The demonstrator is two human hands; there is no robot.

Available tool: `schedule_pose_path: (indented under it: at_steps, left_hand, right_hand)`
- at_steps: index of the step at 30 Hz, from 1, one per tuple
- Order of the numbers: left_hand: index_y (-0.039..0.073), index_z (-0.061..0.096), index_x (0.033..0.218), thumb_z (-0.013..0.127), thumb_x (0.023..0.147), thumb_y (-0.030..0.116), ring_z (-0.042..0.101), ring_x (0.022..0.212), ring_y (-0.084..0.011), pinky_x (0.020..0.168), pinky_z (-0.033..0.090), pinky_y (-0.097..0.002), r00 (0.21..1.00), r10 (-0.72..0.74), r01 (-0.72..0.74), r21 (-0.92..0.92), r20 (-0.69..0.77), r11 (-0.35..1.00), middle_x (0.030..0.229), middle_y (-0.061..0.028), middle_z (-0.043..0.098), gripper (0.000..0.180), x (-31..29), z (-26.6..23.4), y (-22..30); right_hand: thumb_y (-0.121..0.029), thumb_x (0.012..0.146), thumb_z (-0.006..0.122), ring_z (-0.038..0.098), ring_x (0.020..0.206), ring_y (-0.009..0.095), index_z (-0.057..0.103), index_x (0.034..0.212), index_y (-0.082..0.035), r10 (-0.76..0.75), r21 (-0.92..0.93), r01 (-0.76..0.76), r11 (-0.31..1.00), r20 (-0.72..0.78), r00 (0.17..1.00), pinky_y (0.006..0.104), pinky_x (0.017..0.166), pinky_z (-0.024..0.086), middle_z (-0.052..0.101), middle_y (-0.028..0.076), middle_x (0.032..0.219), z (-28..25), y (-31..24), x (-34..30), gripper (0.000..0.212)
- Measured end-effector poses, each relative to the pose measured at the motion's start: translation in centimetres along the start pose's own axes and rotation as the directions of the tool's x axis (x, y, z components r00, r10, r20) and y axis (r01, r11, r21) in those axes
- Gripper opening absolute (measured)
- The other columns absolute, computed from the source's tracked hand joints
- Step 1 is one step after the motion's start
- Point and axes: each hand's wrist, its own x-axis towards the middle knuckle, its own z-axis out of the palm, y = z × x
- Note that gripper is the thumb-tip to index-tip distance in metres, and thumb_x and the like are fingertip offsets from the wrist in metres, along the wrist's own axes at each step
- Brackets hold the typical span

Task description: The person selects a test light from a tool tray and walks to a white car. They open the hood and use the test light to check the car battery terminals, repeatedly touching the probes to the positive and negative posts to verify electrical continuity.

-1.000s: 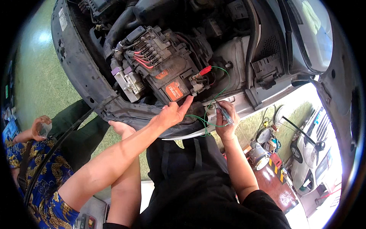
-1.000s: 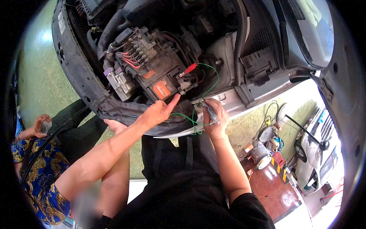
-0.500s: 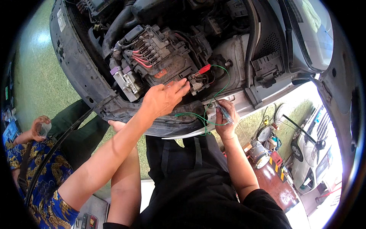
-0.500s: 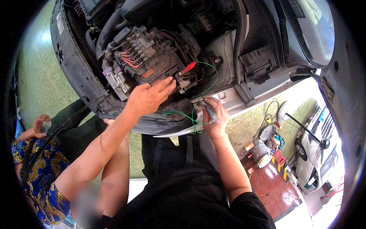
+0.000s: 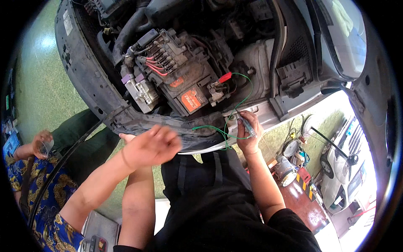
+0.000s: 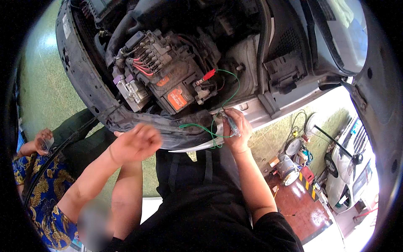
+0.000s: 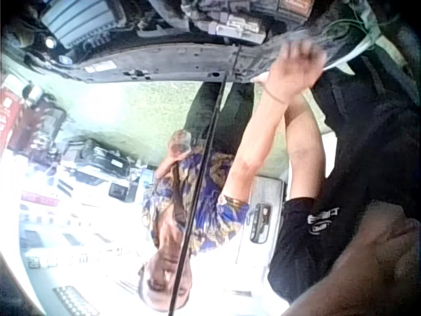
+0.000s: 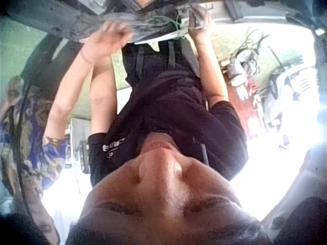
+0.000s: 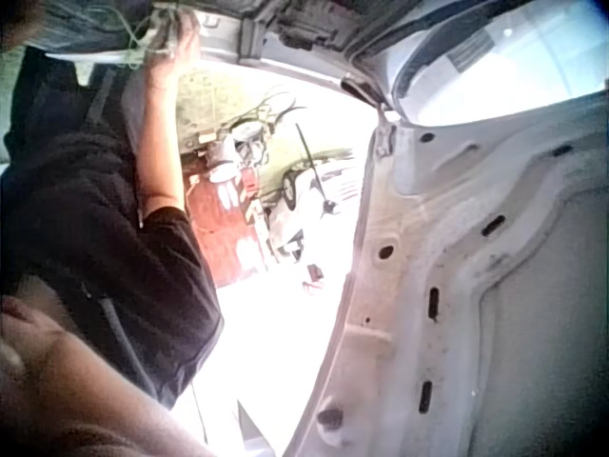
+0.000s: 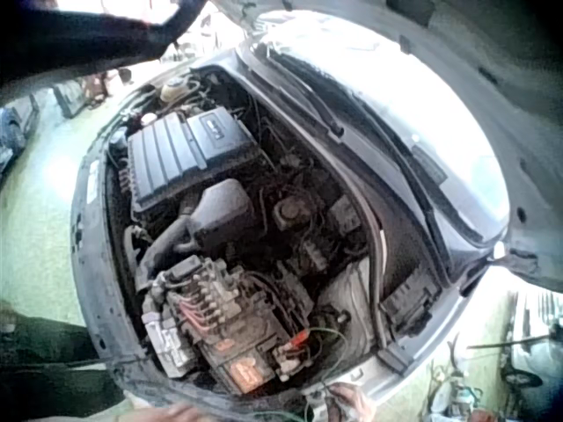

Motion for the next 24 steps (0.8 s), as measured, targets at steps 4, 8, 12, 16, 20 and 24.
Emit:
schedule_pose_path:
  at_steps: [4, 8, 12, 16, 20, 24]
  left_hand:
    - [-0.005, 0.063, 0.135, 0.047, 0.107, 0.054, 0.068, 0.114, -0.0307, 0.097, 0.056, -0.0404, -0.148, 0.945, -0.881, 0.396, 0.291, -0.259, 0.13, -0.0131, 0.069, 0.068, 4.2, -3.4, 14.6]
    - [-0.011, 0.063, 0.132, 0.043, 0.109, 0.058, 0.069, 0.116, -0.0353, 0.102, 0.055, -0.0434, -0.27, 0.947, -0.829, 0.459, 0.174, -0.321, 0.133, -0.0182, 0.07, 0.076, 5.7, -2.7, 14.3]
    - [-0.011, 0.062, 0.134, 0.042, 0.109, 0.058, 0.068, 0.119, -0.0366, 0.102, 0.054, -0.0446, -0.318, 0.93, -0.792, 0.487, 0.185, -0.368, 0.135, -0.0205, 0.068, 0.076, 5.6, -2.6, 14.7]
    - [-0.012, 0.062, 0.133, 0.043, 0.108, 0.059, 0.067, 0.12, -0.0382, 0.104, 0.053, -0.0455, -0.322, 0.932, -0.787, 0.501, 0.165, -0.361, 0.136, -0.0233, 0.068, 0.078, 5.6, -2.9, 15.7]
    - [-0.014, 0.06, 0.134, 0.044, 0.107, 0.059, 0.066, 0.122, -0.0401, 0.106, 0.051, -0.0464, -0.368, 0.916, -0.746, 0.538, 0.157, -0.392, 0.138, -0.0255, 0.066, 0.079, 5.6, -2.9, 17.3]
    - [-0.015, 0.058, 0.136, 0.044, 0.107, 0.058, 0.065, 0.122, -0.0413, 0.106, 0.051, -0.0468, -0.345, 0.926, -0.767, 0.521, 0.155, -0.373, 0.141, -0.0271, 0.064, 0.08, 6.0, -2.9, 16.3]
  right_hand:
    - [-0.005, 0.092, 0.073, 0.074, 0.094, 0.038, 0.065, 0.116, -0.006, -0.014, 0.006, 0.014, 1.0, 0.019, 1.0, 0.0423, 0.082, 0.059, 0.074, 0.017, 0.109, 0.3, -0.3, 0.3, 0.025]
    - [-0.011, 0.093, 0.074, 0.074, 0.095, 0.036, 0.064, 0.118, -0.008, -0.017, -0.015, 0.018, 1.0, 0.02, 1.0, 0.042, 0.079, 0.058, 0.074, 0.014, 0.112, 0.1, 0.2, 0.0, 0.027]
    - [-0.014, 0.094, 0.074, 0.074, 0.095, 0.036, 0.064, 0.119, -0.01, -0.029, -0.031, 0.029, 0.999, 0.007, 1.0, 0.0421, 0.078, 0.058, 0.074, 0.013, 0.113, 0.2, 0.2, -0.1, 0.028]
    - [-0.014, 0.094, 0.074, 0.074, 0.094, 0.036, 0.064, 0.119, -0.01, -0.038, -0.014, 0.038, 0.999, 0.008, 0.999, 0.0423, 0.078, 0.058, 0.074, 0.013, 0.113, 0.5, 0.0, 0.2, 0.027]
    - [-0.015, 0.093, 0.075, 0.073, 0.094, 0.036, 0.064, 0.119, -0.011, -0.067, -0.035, 0.067, 0.997, 0.001, 0.998, 0.0427, 0.077, 0.058, 0.074, 0.012, 0.113, 0.5, 0.2, 0.0, 0.028]
    - [-0.016, 0.092, 0.075, 0.073, 0.094, 0.035, 0.065, 0.12, -0.013, -0.091, -0.06, 0.092, 0.994, 0.015, 0.996, 0.0427, 0.076, 0.058, 0.073, 0.011, 0.115, 0.3, 0.3, -0.4, 0.03]
